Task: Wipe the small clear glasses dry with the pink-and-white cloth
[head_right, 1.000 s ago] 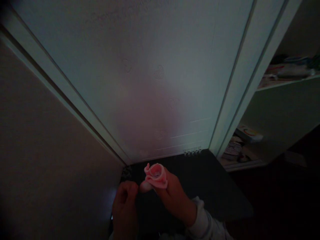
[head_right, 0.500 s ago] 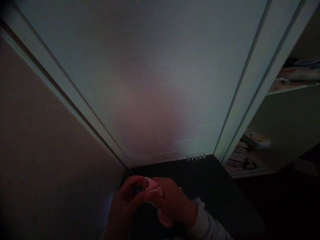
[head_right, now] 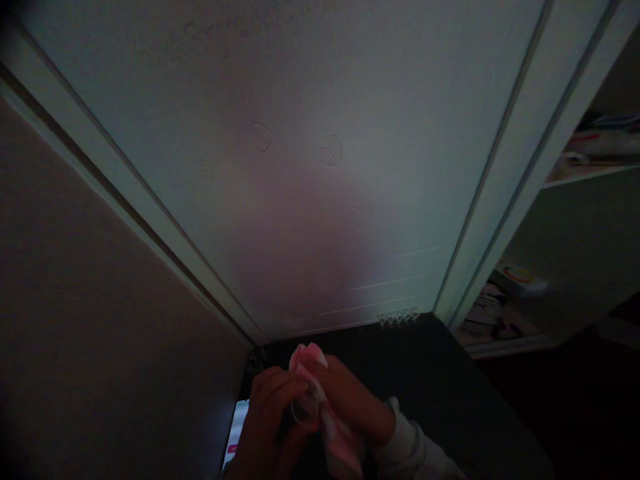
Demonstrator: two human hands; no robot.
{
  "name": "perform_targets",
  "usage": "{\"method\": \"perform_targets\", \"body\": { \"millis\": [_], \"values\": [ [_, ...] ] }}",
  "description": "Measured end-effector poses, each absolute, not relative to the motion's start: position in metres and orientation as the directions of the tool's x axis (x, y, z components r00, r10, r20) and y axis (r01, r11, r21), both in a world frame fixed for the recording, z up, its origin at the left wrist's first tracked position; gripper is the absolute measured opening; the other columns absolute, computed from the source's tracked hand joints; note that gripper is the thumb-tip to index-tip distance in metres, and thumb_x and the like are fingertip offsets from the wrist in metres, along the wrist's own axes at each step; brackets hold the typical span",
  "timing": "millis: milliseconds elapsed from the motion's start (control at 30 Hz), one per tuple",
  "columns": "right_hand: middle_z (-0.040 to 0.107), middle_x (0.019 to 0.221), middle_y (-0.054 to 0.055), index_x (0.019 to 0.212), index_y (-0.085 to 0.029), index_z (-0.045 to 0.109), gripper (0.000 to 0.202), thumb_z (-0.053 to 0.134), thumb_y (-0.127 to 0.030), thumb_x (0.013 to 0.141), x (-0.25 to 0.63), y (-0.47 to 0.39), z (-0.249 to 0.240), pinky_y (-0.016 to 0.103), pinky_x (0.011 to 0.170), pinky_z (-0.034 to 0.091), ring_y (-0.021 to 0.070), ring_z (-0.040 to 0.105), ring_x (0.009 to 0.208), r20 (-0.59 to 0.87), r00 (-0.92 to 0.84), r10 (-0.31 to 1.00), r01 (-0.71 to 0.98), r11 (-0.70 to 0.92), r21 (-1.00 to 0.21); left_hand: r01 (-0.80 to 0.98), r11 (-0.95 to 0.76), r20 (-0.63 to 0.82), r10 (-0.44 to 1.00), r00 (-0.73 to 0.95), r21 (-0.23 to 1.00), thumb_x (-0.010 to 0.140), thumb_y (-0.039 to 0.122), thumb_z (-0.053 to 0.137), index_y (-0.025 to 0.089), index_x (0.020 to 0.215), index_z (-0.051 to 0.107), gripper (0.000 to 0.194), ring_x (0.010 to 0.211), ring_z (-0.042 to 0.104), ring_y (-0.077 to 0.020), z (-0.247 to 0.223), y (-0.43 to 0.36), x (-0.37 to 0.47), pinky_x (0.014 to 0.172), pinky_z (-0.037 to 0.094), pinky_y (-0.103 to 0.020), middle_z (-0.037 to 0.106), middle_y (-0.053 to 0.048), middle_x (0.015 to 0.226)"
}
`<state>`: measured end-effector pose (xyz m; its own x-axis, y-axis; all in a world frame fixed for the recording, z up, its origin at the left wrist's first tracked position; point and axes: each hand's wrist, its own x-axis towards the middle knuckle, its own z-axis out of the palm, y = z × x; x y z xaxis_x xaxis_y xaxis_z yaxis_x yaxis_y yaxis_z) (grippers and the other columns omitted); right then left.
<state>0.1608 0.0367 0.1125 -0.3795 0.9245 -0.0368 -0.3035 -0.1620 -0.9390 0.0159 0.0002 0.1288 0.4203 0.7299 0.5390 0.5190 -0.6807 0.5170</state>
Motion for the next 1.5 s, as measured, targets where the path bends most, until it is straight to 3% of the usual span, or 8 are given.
{"method": "perform_targets", "body": {
  "millis": [333,500,600,733,833,967,1200,1500],
  "values": [
    [0.053,0.066,-0.002,0.068,-0.018,0.057,0.038,0.045,-0.051,0.086,0.169,0.043,0.116,0.026,0.063,0.041,0.0137,0.048,0.064,0.044,-0.225,0.973,-0.109,0.02,-0.994,0.332,-0.764,0.629,0.645,0.435,0.554,0.071,0.018,0.073,0.027,0.108,0.054,0.043,0.089,0.058,-0.0208,0.138,0.016,0.021,0.081,0.047,-0.029,0.068,-0.005,0.095],
    [0.056,0.063,-0.002,0.064,-0.018,0.06,0.033,0.053,-0.045,0.082,0.165,0.045,0.121,0.025,0.061,0.044,0.0132,0.05,0.061,0.017,-0.273,0.962,-0.281,-0.063,-0.958,0.294,-0.642,0.576,0.766,0.286,0.708,0.069,0.01,0.071,0.028,0.096,0.063,0.034,0.082,0.059,-0.0185,0.136,0.018,0.02,0.077,0.045,-0.027,0.068,-0.001,0.086],
    [0.056,0.059,-0.002,0.06,-0.017,0.06,0.034,0.059,-0.047,0.076,0.159,0.05,0.117,0.026,0.061,0.045,0.0136,0.051,0.059,-0.033,-0.236,0.971,-0.42,-0.133,-0.898,0.124,-0.36,0.352,0.933,0.077,0.925,0.069,0.021,0.072,0.024,0.085,0.066,0.018,0.078,0.059,-0.0182,0.133,0.02,0.017,0.071,0.046,-0.026,0.066,-0.001,0.082],
    [0.06,0.059,-0.002,0.064,-0.017,0.062,0.036,0.071,-0.052,0.063,0.152,0.059,0.108,0.027,0.063,0.047,0.0142,0.054,0.059,-0.228,-0.17,0.959,-0.621,-0.284,-0.731,-0.179,-0.103,0.088,0.992,-0.091,0.978,0.067,0.031,0.074,0.023,0.089,0.064,0.025,0.073,0.062,-0.0172,0.126,0.024,0.011,0.065,0.048,-0.024,0.067,-0.001,0.081],
    [0.064,0.065,-0.002,0.073,-0.016,0.067,0.036,0.073,-0.049,0.063,0.15,0.064,0.102,0.026,0.069,0.047,0.0143,0.057,0.065,-0.304,-0.163,0.939,-0.71,-0.326,-0.624,-0.213,-0.108,0.083,0.989,-0.12,0.971,0.067,0.035,0.074,0.021,0.087,0.064,0.026,0.071,0.062,-0.0168,0.124,0.024,0.008,0.063,0.048,-0.023,0.067,0.0,0.076],
    [0.066,0.063,-0.003,0.07,-0.017,0.068,0.029,0.071,-0.046,0.067,0.152,0.062,0.098,0.025,0.067,0.046,0.0151,0.057,0.066,-0.319,-0.062,0.946,-0.674,-0.275,-0.686,-0.051,-0.232,0.225,0.968,-0.114,0.971,0.069,0.03,0.072,0.022,0.09,0.063,0.024,0.078,0.061,-0.0179,0.125,0.019,0.01,0.07,0.048,-0.026,0.065,-0.001,0.083],
    [0.065,0.07,0.003,0.074,-0.017,0.066,0.043,0.05,-0.056,0.081,0.151,0.046,0.119,0.028,0.065,0.045,0.0185,0.058,0.07,-0.012,-0.272,0.962,-0.344,-0.11,-0.932,0.495,-0.519,0.585,0.81,0.025,0.697,0.076,0.02,0.066,0.026,0.096,0.06,0.022,0.085,0.056,-0.0183,0.131,0.017,0.015,0.072,0.048,-0.026,0.062,-0.001,0.091],
    [0.062,0.077,0.003,0.079,-0.017,0.061,0.039,0.044,-0.052,0.086,0.156,0.039,0.116,0.028,0.067,0.044,0.0178,0.055,0.073,0.089,-0.257,0.962,-0.142,0.053,-0.988,0.596,-0.727,0.749,0.592,0.296,0.339,0.082,0.024,0.062,0.021,0.099,0.057,0.018,0.082,0.057,-0.0195,0.134,0.01,0.021,0.069,0.051,-0.027,0.07,-0.004,0.083]
  ]
}}
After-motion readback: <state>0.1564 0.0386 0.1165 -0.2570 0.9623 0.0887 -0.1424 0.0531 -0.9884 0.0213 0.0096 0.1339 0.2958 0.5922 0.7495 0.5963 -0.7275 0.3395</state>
